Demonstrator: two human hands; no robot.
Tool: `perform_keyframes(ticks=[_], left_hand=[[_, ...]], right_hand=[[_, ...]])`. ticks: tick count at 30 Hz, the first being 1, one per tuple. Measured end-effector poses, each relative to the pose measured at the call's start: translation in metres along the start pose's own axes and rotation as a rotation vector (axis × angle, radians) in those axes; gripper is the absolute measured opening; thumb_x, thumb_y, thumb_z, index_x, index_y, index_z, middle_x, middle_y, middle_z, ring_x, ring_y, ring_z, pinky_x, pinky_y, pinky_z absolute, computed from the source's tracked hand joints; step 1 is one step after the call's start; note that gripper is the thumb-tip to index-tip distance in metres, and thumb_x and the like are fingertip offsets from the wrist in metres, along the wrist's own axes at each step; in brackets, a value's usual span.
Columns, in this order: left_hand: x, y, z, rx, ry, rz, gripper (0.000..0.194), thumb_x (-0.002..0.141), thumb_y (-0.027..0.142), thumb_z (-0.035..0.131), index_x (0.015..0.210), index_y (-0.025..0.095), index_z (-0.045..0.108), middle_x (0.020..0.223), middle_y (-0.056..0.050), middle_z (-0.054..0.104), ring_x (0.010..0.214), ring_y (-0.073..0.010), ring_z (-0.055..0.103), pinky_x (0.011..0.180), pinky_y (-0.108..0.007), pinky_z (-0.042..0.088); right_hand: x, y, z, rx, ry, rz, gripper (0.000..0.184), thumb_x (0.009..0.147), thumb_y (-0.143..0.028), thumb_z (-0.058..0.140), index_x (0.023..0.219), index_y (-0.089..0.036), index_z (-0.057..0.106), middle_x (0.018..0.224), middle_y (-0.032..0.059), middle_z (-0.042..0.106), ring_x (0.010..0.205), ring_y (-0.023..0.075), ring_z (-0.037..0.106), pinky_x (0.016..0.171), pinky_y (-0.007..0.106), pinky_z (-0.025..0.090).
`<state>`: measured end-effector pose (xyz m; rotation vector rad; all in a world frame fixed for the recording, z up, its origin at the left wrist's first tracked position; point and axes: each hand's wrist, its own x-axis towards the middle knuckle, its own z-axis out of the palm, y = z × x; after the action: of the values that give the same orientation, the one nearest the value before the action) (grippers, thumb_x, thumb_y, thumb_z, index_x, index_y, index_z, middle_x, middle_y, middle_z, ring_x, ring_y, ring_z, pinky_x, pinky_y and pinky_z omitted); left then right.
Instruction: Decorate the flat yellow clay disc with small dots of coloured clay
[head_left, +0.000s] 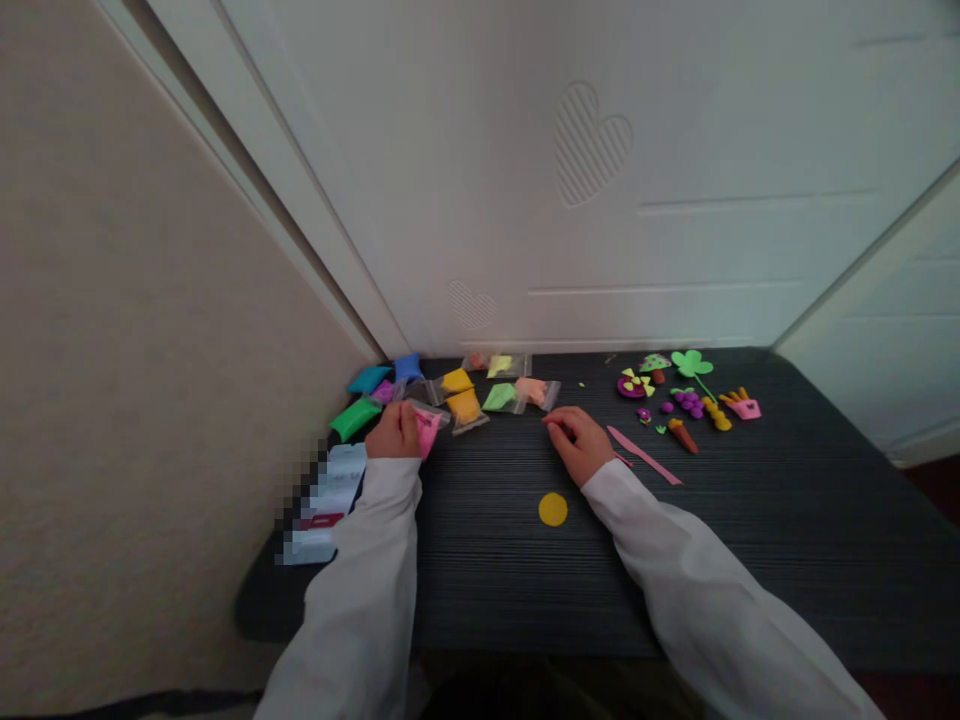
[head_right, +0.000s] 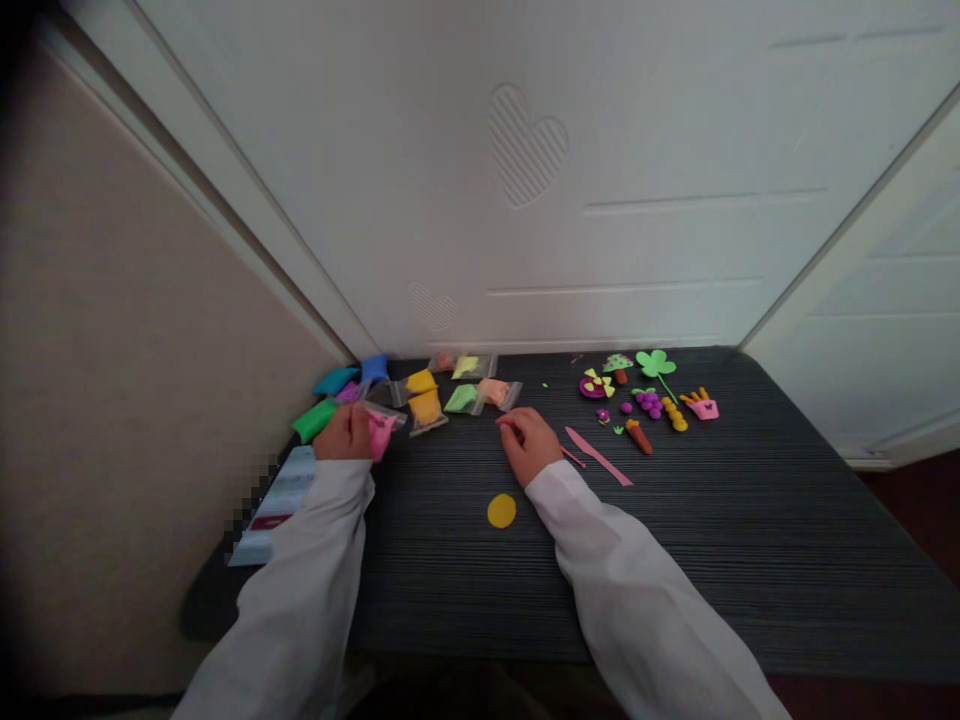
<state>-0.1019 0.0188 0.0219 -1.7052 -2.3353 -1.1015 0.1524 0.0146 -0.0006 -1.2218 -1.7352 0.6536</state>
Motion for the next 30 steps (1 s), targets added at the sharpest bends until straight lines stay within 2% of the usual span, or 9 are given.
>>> perform_keyframes(ticks=[5, 9, 13, 18, 20, 22, 25, 28, 30], left_hand=[[-0.016, 0.023, 0.009, -0.139, -0.166, 0.112, 0.033, 0.080, 0.035, 0.032, 0.059, 0.015, 0.048, 0.051, 0.001, 0.042, 0.049, -0.0089, 0.040, 0.050, -0.020, 0.026], [-0.035, 0.055, 0.027, -0.261, -0.333, 0.252, 0.033, 0.078, 0.036, 0.034, 0.057, 0.016, 0.048, 0.052, 0.002, 0.043, 0.051, -0.0085, 0.042, 0.053, -0.020, 0.028], [-0.047, 0.082, 0.044, -0.412, -0.469, 0.318, 0.034, 0.077, 0.040, 0.037, 0.057, 0.016, 0.050, 0.051, 0.002, 0.043, 0.050, -0.0081, 0.041, 0.052, -0.021, 0.029], [-0.046, 0.088, 0.059, -0.647, -0.599, 0.263, 0.034, 0.076, 0.044, 0.037, 0.080, 0.014, 0.053, 0.070, -0.002, 0.057, 0.061, -0.0090, 0.051, 0.057, -0.020, 0.038], [-0.042, 0.081, 0.064, -0.763, -0.680, 0.218, 0.041, 0.071, 0.047, 0.045, 0.091, 0.012, 0.051, 0.080, -0.005, 0.059, 0.067, -0.0106, 0.055, 0.060, -0.021, 0.042], [-0.039, 0.075, 0.065, -0.899, -0.811, 0.131, 0.049, 0.062, 0.046, 0.056, 0.096, 0.011, 0.050, 0.083, -0.006, 0.060, 0.069, -0.0117, 0.056, 0.062, -0.022, 0.043], [-0.036, 0.071, 0.061, -0.953, -0.952, 0.006, 0.047, 0.054, 0.040, 0.065, 0.090, 0.011, 0.055, 0.071, -0.002, 0.059, 0.058, -0.0082, 0.051, 0.055, -0.020, 0.040], [-0.036, 0.074, 0.053, -0.830, -0.914, -0.003, 0.036, 0.055, 0.038, 0.065, 0.078, 0.011, 0.060, 0.057, 0.002, 0.055, 0.047, -0.0052, 0.044, 0.046, -0.017, 0.033], [-0.037, 0.077, 0.048, -0.804, -0.908, -0.012, 0.032, 0.058, 0.037, 0.063, 0.076, 0.011, 0.060, 0.054, 0.002, 0.056, 0.045, -0.0056, 0.044, 0.044, -0.017, 0.033]], right_hand=[[-0.002, -0.004, -0.002, 0.059, -0.013, 0.047, 0.021, 0.076, -0.030, 0.044, 0.082, -0.018, 0.061, 0.082, 0.0049, 0.058, 0.073, 0.0143, 0.052, 0.065, 0.028, 0.041], [-0.004, -0.004, 0.000, 0.164, -0.084, 0.115, 0.027, 0.075, -0.037, 0.045, 0.086, -0.019, 0.061, 0.078, 0.0029, 0.061, 0.067, 0.0126, 0.053, 0.064, 0.028, 0.041], [-0.004, -0.002, 0.003, 0.305, -0.173, 0.200, 0.027, 0.069, -0.041, 0.052, 0.083, -0.020, 0.062, 0.073, 0.0011, 0.063, 0.064, 0.0119, 0.054, 0.063, 0.028, 0.043], [0.002, 0.004, 0.001, 0.508, -0.138, 0.326, 0.026, 0.063, -0.041, 0.058, 0.075, -0.017, 0.056, 0.064, -0.0003, 0.060, 0.056, 0.0095, 0.053, 0.056, 0.025, 0.044], [0.005, 0.006, 0.000, 0.572, -0.095, 0.360, 0.026, 0.063, -0.041, 0.058, 0.072, -0.017, 0.054, 0.063, -0.0012, 0.059, 0.055, 0.0083, 0.053, 0.055, 0.023, 0.044], [0.005, 0.005, -0.001, 0.621, -0.066, 0.382, 0.025, 0.062, -0.040, 0.060, 0.071, -0.018, 0.052, 0.063, -0.0019, 0.059, 0.055, 0.0076, 0.053, 0.055, 0.022, 0.044], [0.003, 0.001, -0.001, 0.669, -0.058, 0.397, 0.024, 0.059, -0.036, 0.064, 0.071, -0.018, 0.053, 0.065, -0.0027, 0.059, 0.057, 0.0073, 0.053, 0.057, 0.022, 0.044], [0.001, -0.002, 0.001, 0.687, -0.067, 0.405, 0.022, 0.059, -0.033, 0.065, 0.072, -0.018, 0.054, 0.065, -0.0034, 0.058, 0.059, 0.0069, 0.052, 0.059, 0.021, 0.043], [0.000, -0.004, 0.001, 0.686, -0.075, 0.412, 0.021, 0.059, -0.032, 0.066, 0.072, -0.018, 0.055, 0.064, -0.0038, 0.057, 0.058, 0.0068, 0.052, 0.059, 0.021, 0.042]])
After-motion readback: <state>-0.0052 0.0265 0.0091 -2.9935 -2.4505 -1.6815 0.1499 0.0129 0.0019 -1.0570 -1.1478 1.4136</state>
